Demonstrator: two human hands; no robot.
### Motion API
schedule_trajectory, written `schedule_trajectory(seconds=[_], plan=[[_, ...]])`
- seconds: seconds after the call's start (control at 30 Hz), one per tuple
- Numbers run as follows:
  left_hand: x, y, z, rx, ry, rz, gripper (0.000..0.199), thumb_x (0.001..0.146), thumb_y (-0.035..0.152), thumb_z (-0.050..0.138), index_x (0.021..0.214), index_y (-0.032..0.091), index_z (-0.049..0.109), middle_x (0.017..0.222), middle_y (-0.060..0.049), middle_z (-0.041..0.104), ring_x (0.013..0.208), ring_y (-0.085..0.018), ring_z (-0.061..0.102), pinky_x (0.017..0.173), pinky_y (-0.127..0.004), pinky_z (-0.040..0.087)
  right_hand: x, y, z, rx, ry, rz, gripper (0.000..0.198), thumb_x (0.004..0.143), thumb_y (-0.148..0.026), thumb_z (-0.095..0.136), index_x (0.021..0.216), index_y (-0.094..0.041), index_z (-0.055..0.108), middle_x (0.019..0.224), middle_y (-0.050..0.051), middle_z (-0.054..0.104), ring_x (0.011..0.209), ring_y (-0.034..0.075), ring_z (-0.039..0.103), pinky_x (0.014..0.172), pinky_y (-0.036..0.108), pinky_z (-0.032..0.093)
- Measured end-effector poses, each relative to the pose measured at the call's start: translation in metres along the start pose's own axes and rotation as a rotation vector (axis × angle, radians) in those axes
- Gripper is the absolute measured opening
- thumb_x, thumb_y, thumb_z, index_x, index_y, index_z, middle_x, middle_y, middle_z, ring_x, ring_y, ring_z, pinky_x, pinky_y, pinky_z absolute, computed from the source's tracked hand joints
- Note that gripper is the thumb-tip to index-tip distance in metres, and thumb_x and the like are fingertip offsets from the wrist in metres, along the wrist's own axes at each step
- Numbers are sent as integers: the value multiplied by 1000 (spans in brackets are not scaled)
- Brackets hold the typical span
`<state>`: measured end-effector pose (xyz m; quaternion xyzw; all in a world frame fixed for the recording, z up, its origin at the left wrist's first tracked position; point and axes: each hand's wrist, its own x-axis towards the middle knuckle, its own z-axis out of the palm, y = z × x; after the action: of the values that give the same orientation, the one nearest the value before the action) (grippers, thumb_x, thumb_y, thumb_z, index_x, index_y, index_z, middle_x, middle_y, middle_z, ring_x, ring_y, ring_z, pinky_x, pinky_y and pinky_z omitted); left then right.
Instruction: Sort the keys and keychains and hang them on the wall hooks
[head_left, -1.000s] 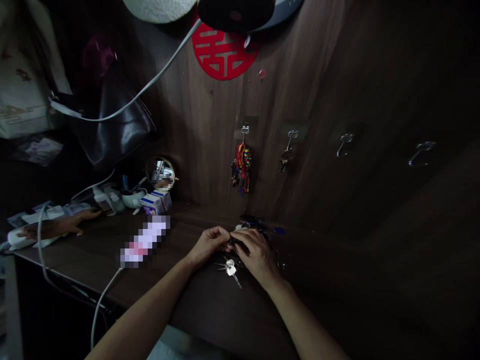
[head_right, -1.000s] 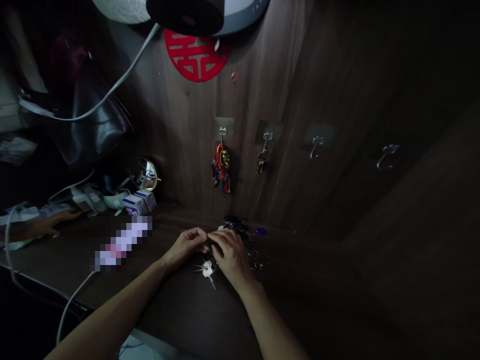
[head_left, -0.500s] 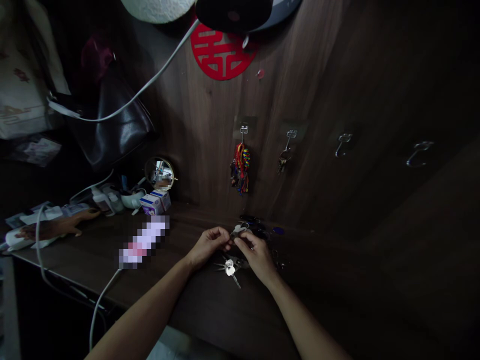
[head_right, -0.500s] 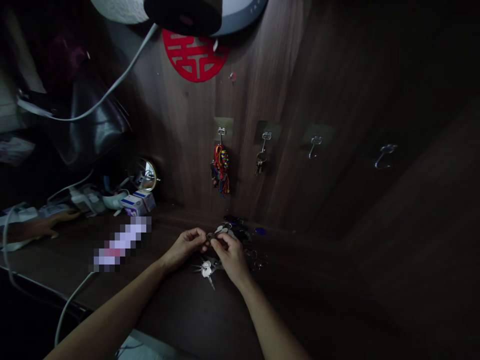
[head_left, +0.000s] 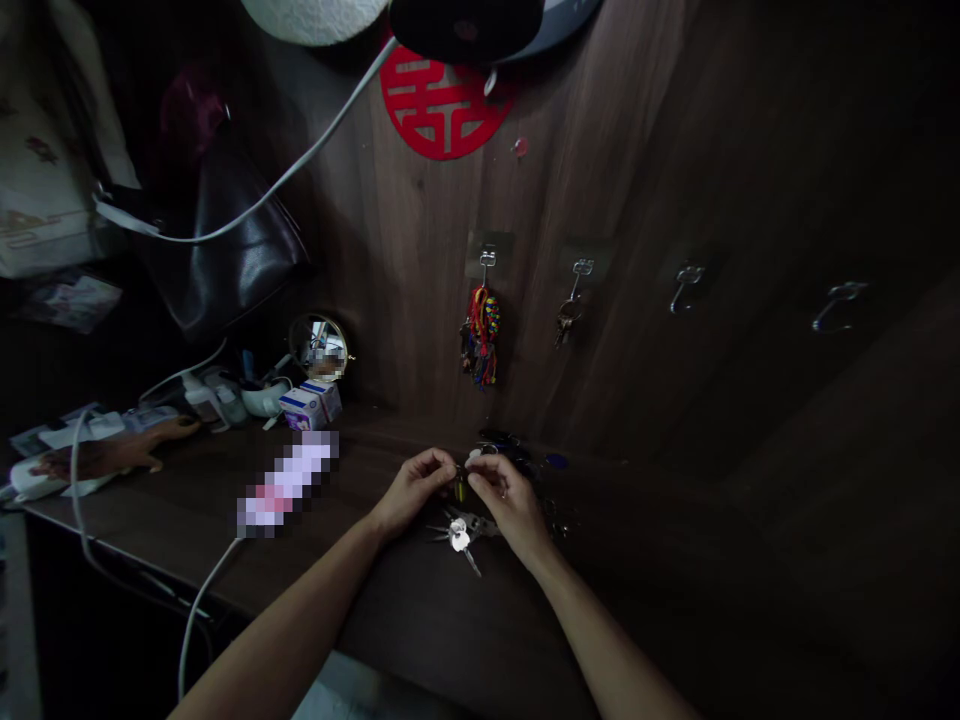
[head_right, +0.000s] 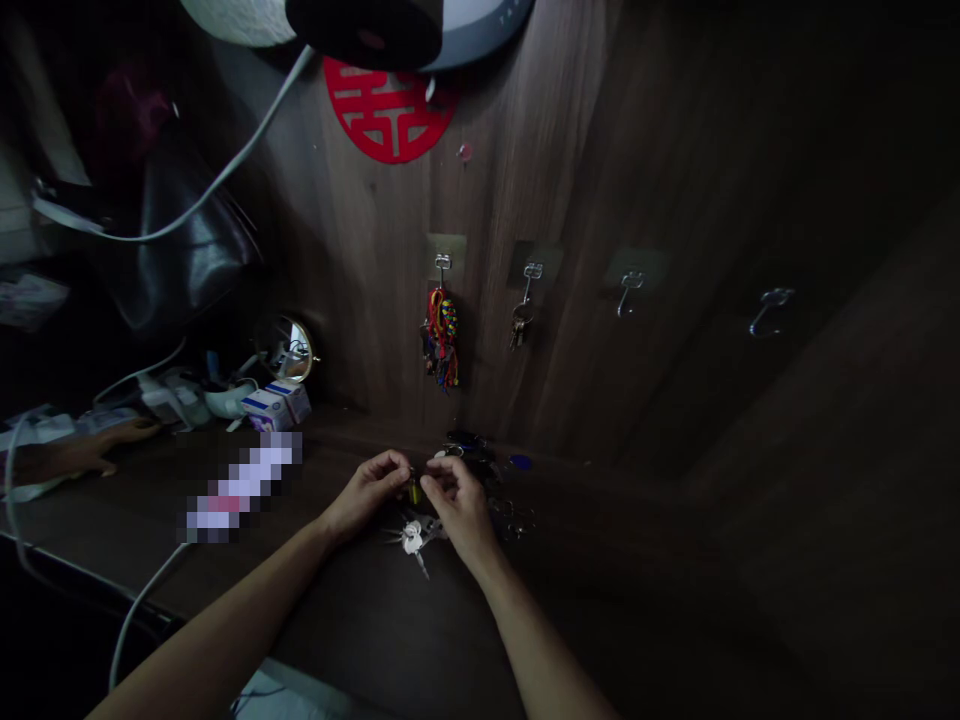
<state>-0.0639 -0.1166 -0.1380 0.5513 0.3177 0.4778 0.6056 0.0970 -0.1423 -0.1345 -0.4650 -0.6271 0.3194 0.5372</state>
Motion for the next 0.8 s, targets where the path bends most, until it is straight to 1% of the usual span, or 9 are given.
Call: schedule_trajectory(seconds=[0.07, 0.17, 0.3, 0.43, 0.47, 0.53, 0.63, 0.7, 0.8], plan=[[0, 0, -1, 34, -2, 24, 25, 71, 38, 67, 73, 15, 58, 65, 2, 52, 60, -8, 45, 58, -19, 36, 0, 0, -2, -10, 50, -13, 23, 78, -36, 57, 95, -21, 59, 93, 6, 65, 80, 18, 61, 60, 25, 47], [0, 0, -1, 61, 0, 21, 24, 70, 38, 67, 72, 15, 59, 64, 3, 51, 59, -8, 42, 57, -19, 34, 0, -3, -4, -91, 42, -94, 18, 82, -32, 51, 91, -22, 62, 95, 6, 64, 87, 19, 60, 62, 25, 47], [-1, 0, 0, 75, 8, 12, 22, 70, 36, 68, 72, 15, 61, 67, 2, 52, 60, -8, 41, 58, -19, 33, -1, -6, -2, -206, 8, -251, 11, 80, -26, 54, 80, -23, 64, 90, 5, 64, 91, 20, 58, 66, 28, 47], [-1, 1, 0, 76, -10, -4, 22, 69, 35, 69, 70, 15, 61, 66, 3, 53, 60, -8, 41, 58, -19, 33, -2, -6, 0, -241, 12, -330, 8, 80, -24, 56, 76, -24, 63, 83, 4, 64, 87, 20, 58, 76, 32, 46], [-1, 1, 0, 73, -10, -10, 22, 68, 36, 69, 70, 15, 62, 65, 3, 52, 59, -8, 41, 57, -19, 32, -2, -5, 0, -233, 11, -323, 9, 80, -24, 56, 75, -23, 63, 82, 4, 64, 86, 20, 58, 76, 32, 46], [0, 1, 1, 57, 3, -20, 24, 69, 38, 68, 69, 15, 62, 62, 3, 51, 57, -8, 40, 56, -20, 33, -1, -3, -2, -189, 11, -258, 11, 81, -27, 55, 74, -22, 63, 82, 4, 64, 83, 19, 59, 73, 30, 46], [0, 0, 1, 42, 36, -36, 29, 71, 44, 64, 71, 14, 62, 61, 3, 50, 56, -8, 41, 54, -19, 33, 2, -2, -6, -45, 29, -69, 18, 79, -36, 56, 74, -20, 63, 78, 4, 65, 75, 18, 60, 64, 27, 45], [1, 0, 2, 64, 43, -55, 32, 71, 46, 63, 74, 14, 63, 63, 2, 51, 57, -9, 43, 53, -19, 34, 4, -2, -9, 71, 67, 44, 22, 76, -40, 59, 76, -19, 64, 76, 3, 66, 71, 18, 60, 62, 26, 44], [1, -2, 2, 96, 40, -81, 34, 71, 47, 63, 76, 13, 63, 64, 2, 52, 57, -8, 46, 52, -19, 35, 8, -4, -16, 192, 164, 132, 25, 70, -43, 65, 74, -19, 65, 72, 2, 66, 69, 17, 59, 62, 26, 44]])
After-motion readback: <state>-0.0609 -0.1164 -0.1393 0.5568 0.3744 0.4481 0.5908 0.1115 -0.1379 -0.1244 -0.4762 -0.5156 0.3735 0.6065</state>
